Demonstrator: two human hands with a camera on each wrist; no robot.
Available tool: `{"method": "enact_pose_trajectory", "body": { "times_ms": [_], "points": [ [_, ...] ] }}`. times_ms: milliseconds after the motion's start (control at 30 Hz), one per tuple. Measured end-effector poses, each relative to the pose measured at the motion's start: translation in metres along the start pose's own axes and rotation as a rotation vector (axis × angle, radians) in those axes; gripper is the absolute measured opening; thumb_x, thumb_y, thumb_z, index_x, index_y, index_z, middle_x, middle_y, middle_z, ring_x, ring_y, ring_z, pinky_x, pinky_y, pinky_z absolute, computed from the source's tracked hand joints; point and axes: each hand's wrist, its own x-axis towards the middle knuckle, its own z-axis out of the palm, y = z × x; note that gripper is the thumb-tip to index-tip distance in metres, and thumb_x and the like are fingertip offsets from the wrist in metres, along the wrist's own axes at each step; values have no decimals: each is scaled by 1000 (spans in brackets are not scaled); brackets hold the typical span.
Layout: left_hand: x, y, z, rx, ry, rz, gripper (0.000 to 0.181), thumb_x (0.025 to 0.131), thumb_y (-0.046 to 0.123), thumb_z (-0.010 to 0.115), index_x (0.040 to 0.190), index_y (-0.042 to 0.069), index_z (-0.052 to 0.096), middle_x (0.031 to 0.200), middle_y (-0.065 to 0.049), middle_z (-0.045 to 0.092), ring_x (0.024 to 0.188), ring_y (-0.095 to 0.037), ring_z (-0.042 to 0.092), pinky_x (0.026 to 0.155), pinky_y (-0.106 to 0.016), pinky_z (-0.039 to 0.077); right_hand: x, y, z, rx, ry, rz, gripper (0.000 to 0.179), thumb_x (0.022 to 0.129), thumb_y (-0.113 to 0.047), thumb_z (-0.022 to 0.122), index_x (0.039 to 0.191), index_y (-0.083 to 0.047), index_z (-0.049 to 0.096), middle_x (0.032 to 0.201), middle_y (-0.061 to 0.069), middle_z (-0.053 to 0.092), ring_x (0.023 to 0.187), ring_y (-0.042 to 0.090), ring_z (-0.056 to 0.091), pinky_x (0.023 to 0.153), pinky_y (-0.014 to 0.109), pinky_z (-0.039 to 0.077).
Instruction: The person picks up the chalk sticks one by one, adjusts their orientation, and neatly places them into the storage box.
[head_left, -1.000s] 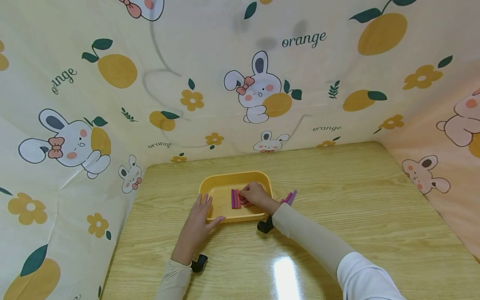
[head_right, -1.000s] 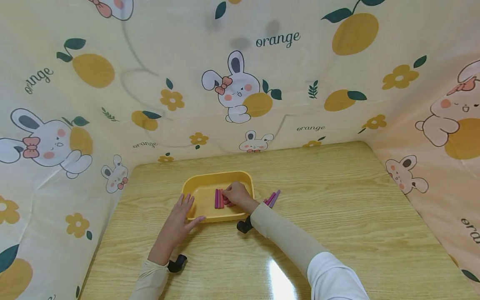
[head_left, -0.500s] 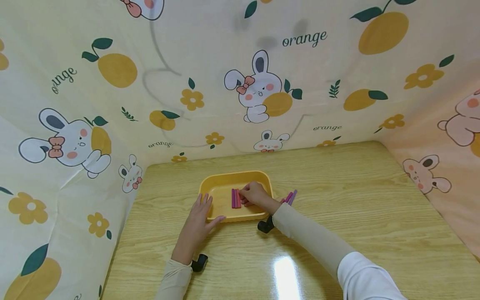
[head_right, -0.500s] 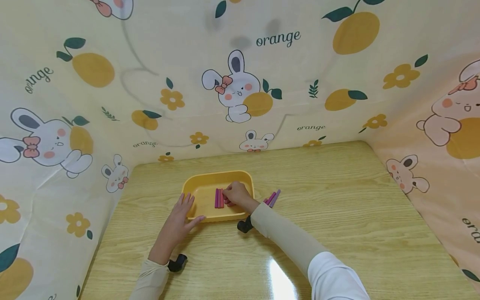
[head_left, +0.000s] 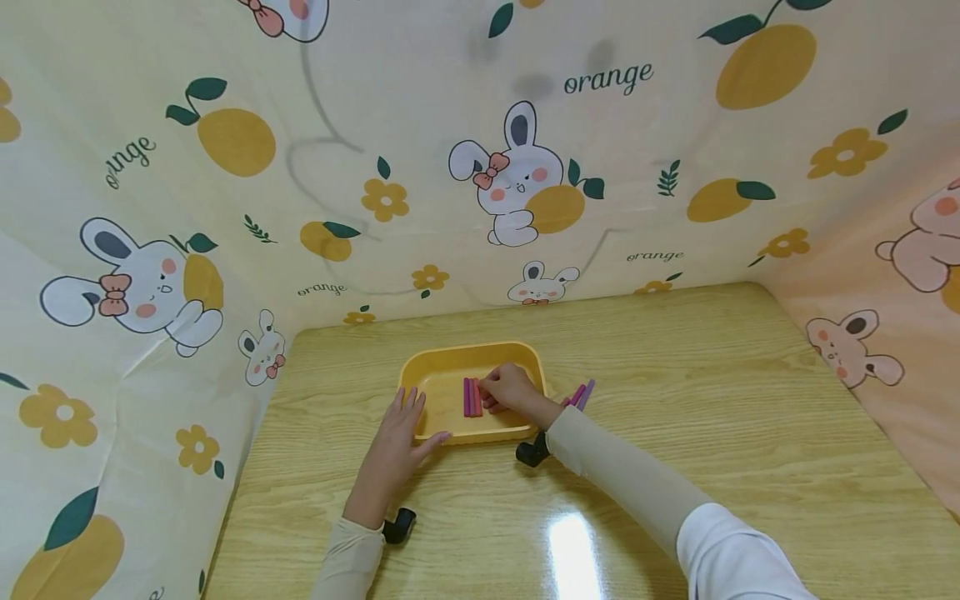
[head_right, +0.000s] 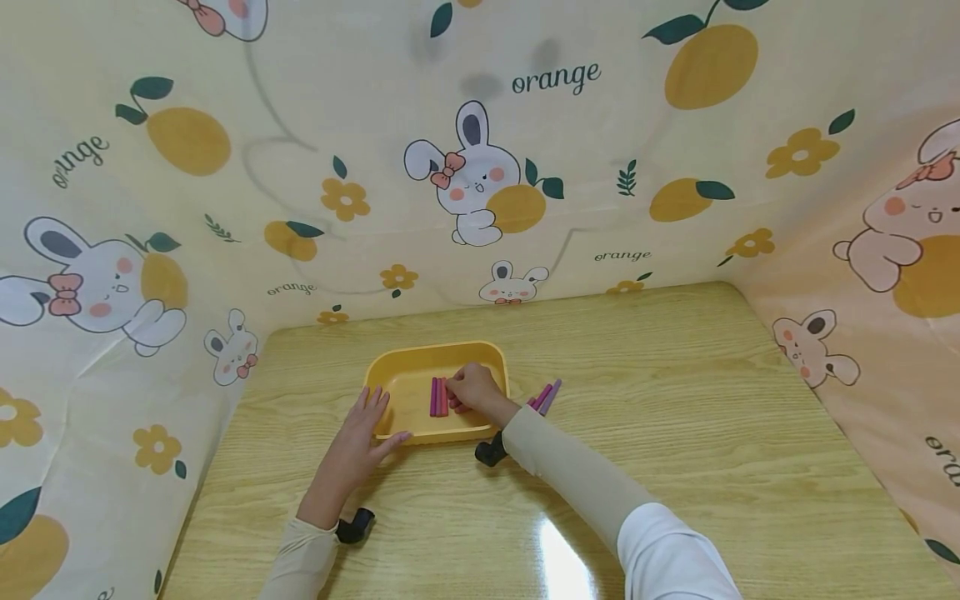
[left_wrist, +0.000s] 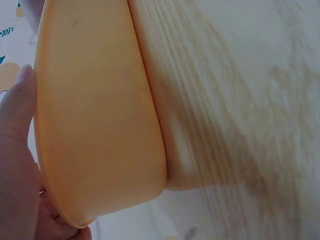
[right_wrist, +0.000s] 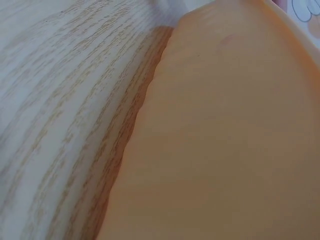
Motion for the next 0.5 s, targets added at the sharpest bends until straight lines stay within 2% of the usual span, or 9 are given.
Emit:
{"method": "enact_pose_trajectory", "body": {
  "times_ms": [167,333,500],
  "points": [
    [0,-1,1,-6,7,2,88,83,65,50,145,5,32,149,-14,26,140,-28,9,108,-50,19,-2,-1,-3,9,-4,-28,22,93,-11,56,89,8,67,79,18,66,67,26,66,60,35,56],
    [0,-2,2,-1,10,7,88,83,65,50,145,5,31,148,-14,26,140,-28,9,108,-50,19,-4,-4,-8,19,-42,-95,22,93,-11,55,87,7,66,72,15,65,60,22,64,57,32,55],
    [0,-2,2,6,8,7,89,83,66,50,145,4,31,148,-14,26,140,-27,9,108,-49,19,-7,-12,-16,60,-70,-130,23,94,-11,55,99,11,62,83,21,65,70,29,66,62,35,55]
  ]
}}
